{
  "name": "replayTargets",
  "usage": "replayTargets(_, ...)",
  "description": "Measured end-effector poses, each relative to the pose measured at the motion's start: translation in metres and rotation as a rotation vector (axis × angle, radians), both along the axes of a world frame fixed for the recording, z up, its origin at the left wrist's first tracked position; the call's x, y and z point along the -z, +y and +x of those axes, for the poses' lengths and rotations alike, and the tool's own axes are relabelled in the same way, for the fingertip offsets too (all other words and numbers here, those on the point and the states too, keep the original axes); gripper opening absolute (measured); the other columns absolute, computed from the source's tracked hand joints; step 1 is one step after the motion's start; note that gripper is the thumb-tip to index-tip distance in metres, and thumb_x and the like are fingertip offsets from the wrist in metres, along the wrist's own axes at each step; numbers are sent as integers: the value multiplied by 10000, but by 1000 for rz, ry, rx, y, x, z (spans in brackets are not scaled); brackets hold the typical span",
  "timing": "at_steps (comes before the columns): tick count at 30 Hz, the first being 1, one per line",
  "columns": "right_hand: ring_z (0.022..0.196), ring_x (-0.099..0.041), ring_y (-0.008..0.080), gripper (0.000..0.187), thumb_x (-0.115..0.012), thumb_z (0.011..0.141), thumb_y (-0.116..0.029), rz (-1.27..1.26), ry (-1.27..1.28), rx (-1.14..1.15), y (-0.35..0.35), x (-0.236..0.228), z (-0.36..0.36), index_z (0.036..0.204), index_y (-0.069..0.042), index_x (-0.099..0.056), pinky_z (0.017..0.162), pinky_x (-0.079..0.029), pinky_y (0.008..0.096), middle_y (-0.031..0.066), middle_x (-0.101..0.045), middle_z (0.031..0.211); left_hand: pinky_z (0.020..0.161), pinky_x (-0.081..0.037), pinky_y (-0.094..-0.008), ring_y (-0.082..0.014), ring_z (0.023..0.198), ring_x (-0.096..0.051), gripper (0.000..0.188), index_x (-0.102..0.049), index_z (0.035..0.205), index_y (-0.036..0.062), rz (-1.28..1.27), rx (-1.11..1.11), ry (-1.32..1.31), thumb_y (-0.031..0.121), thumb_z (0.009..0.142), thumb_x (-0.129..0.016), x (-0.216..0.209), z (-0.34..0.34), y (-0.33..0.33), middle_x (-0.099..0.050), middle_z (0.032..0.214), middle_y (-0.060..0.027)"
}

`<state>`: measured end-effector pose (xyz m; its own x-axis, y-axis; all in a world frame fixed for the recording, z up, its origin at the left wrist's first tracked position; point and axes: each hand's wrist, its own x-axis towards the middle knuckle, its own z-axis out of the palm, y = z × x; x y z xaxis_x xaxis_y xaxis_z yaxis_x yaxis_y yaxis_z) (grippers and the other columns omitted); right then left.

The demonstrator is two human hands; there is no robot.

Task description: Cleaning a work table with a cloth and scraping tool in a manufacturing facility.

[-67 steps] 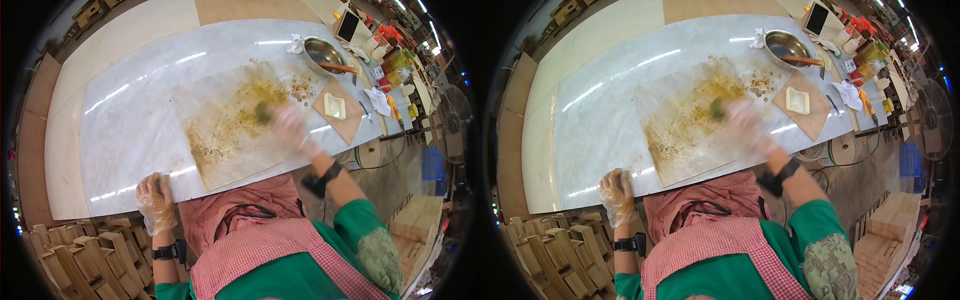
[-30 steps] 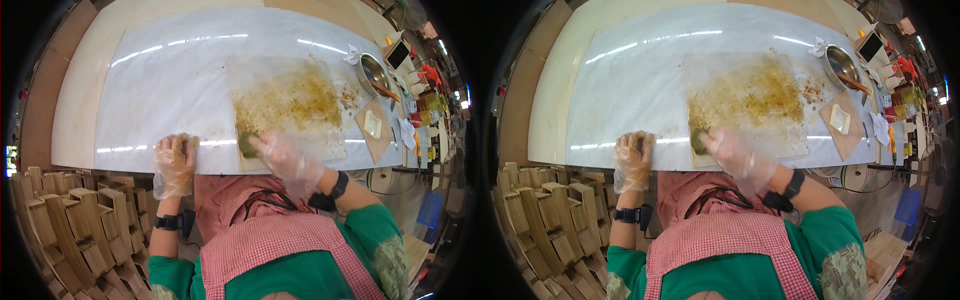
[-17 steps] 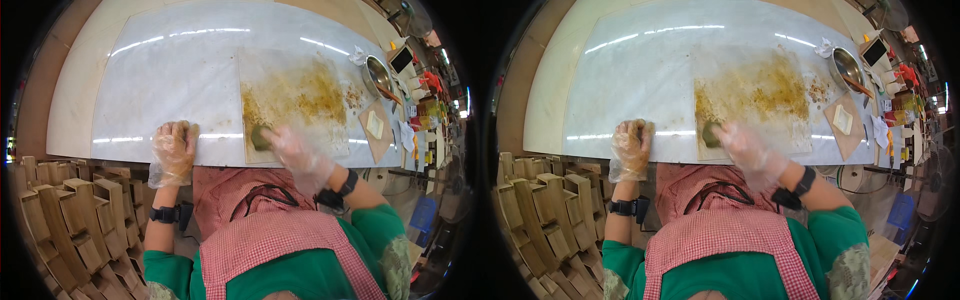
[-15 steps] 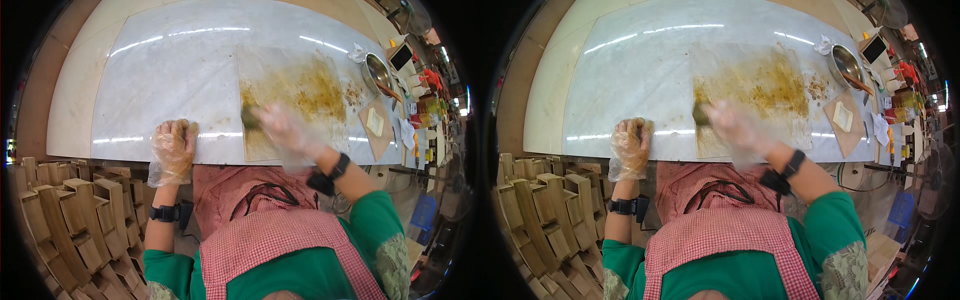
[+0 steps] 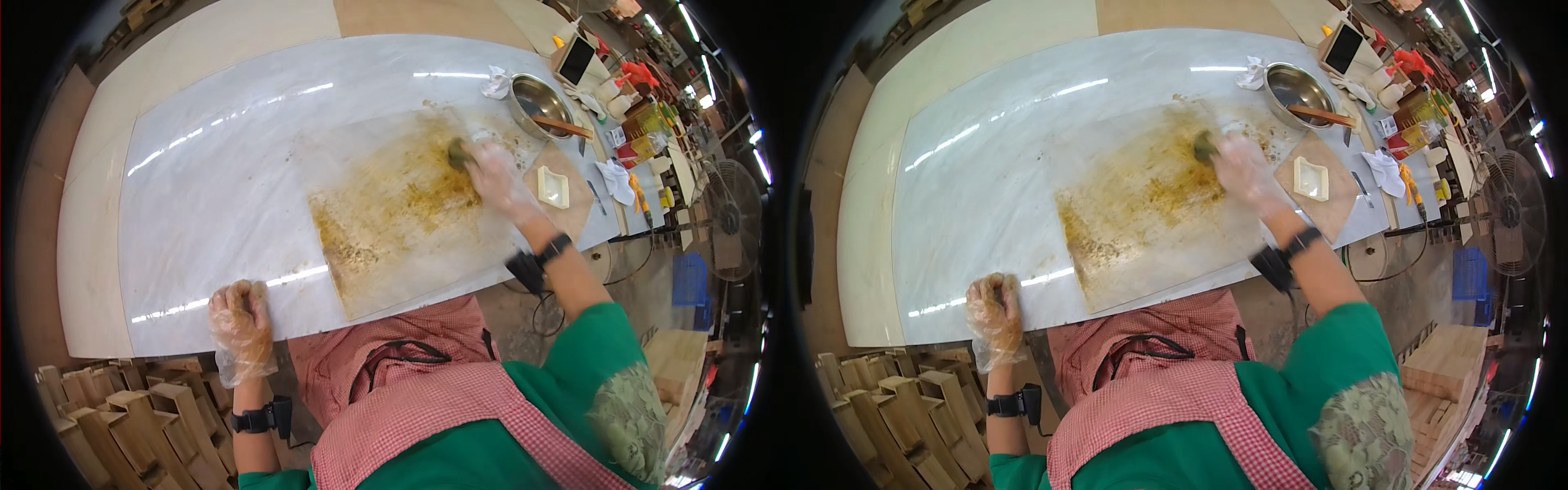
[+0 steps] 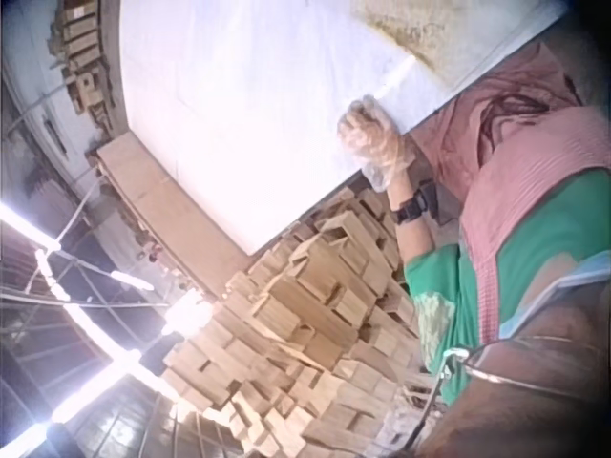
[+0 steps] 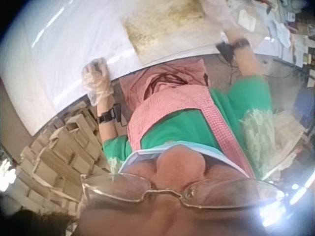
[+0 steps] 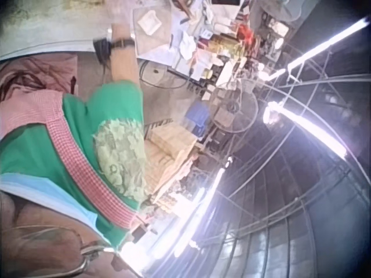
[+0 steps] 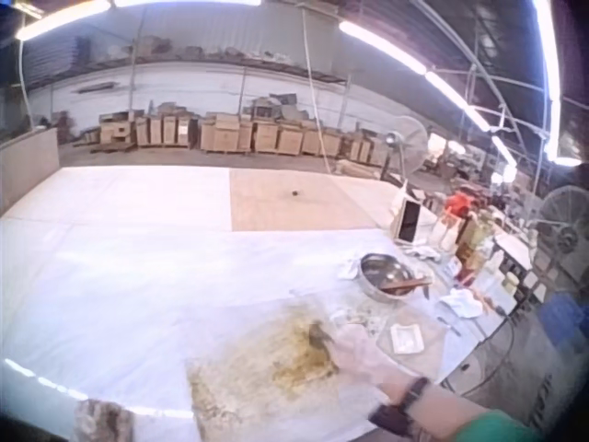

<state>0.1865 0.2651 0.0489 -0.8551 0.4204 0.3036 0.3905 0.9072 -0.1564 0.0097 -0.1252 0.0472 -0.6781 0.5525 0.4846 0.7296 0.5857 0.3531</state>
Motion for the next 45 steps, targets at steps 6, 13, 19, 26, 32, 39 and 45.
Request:
replayTargets(6,838,-536,335,313,-561,753,-103,-60,-226,-2,19,5,-47,1061,-48,-544,732,-448,391,172,-544,901,673,-416,-383,-289,743,-517,86,-537,824,35,-48,7,-46,76,782,-600,-3,3,6,-534,795,-118)
replayTargets(13,754,-534,300,373,-606,701,-68,-133,27,-75,-62,3,68,1071,-116,-586,677,-444,385,126,-535,830,661,-427,-358,-260,738,-519,112,-534,824,11,-78,-20,-116,113,828,-580,-2,8,5,-528,803,-120)
replayTargets(19,745,-556,310,332,-625,698,-77,-239,267,133,-20,6,62,1029,-83,-607,663,-433,395,146,-557,773,692,-416,-369,-275,768,-505,92,-526,833,10,-54,-35,-173,89,821,-571,0,6,7,-518,812,-109)
replayTargets(26,773,-583,323,294,-588,744,-93,-135,312,216,5,4,58,1035,-52,-585,665,-458,411,164,-588,830,677,-421,-357,-254,750,-504,115,-529,820,-1,-104,-62,-199,106,836,-568,-3,11,7,-515,810,-108)
replayTargets(32,757,-589,302,261,-578,747,-112,17,209,318,16,14,86,1002,-63,-590,655,-458,397,150,-598,828,649,-417,-344,-238,717,-492,139,-523,813,-3,-80,-56,-201,124,847,-569,-7,16,11,-501,790,-121)
replayTargets(39,714,-585,276,254,-600,744,-147,229,98,427,16,15,123,989,-82,-579,635,-454,386,110,-586,770,647,-411,-353,-252,692,-495,151,-524,796,4,-46,-35,-108,141,855,-544,4,11,4,-514,764,-118)
replayTargets(45,733,-566,283,263,-582,725,-93,219,-34,408,61,36,107,985,-54,-566,680,-445,391,127,-562,819,629,-414,-333,-224,669,-489,144,-525,797,7,-112,-64,-147,138,849,-554,-7,18,15,-512,761,-109)
